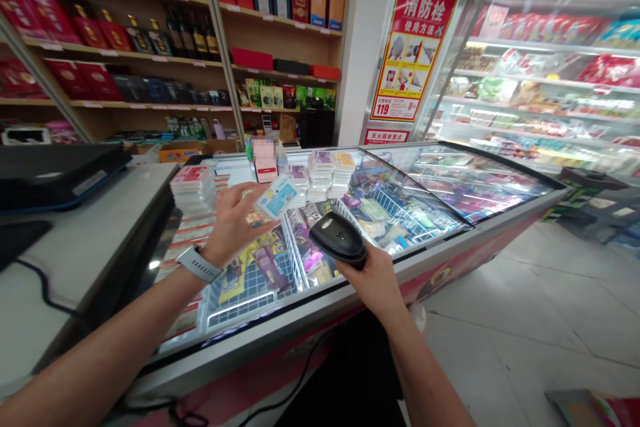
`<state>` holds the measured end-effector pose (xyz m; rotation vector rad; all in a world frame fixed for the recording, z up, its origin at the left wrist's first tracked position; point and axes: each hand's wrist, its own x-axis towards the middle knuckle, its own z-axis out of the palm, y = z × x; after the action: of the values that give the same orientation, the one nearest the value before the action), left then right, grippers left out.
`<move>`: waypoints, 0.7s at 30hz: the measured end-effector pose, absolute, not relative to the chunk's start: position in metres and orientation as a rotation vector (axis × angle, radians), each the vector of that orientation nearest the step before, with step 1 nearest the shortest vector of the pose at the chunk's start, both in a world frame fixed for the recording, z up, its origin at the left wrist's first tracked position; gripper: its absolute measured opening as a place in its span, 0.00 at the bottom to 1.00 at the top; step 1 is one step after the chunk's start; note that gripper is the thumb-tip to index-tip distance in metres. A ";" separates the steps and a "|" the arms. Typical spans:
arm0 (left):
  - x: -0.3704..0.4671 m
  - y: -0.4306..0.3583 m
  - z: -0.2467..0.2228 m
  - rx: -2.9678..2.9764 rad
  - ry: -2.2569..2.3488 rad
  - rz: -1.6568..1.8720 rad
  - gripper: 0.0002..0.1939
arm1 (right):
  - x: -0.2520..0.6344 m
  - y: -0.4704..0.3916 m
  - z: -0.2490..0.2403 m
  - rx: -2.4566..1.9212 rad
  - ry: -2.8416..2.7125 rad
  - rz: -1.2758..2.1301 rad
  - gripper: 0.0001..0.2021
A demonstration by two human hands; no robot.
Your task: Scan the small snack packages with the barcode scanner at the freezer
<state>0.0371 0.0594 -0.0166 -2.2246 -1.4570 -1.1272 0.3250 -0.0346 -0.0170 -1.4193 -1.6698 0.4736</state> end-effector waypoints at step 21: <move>0.012 0.044 -0.030 -2.209 -1.463 -1.115 0.35 | 0.288 -0.020 -0.016 -1.424 -1.799 0.430 0.06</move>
<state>0.0124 0.0442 -0.0305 -2.2088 -1.4626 -1.1146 0.2878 -0.0199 -0.0159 -1.4238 -1.7988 0.4295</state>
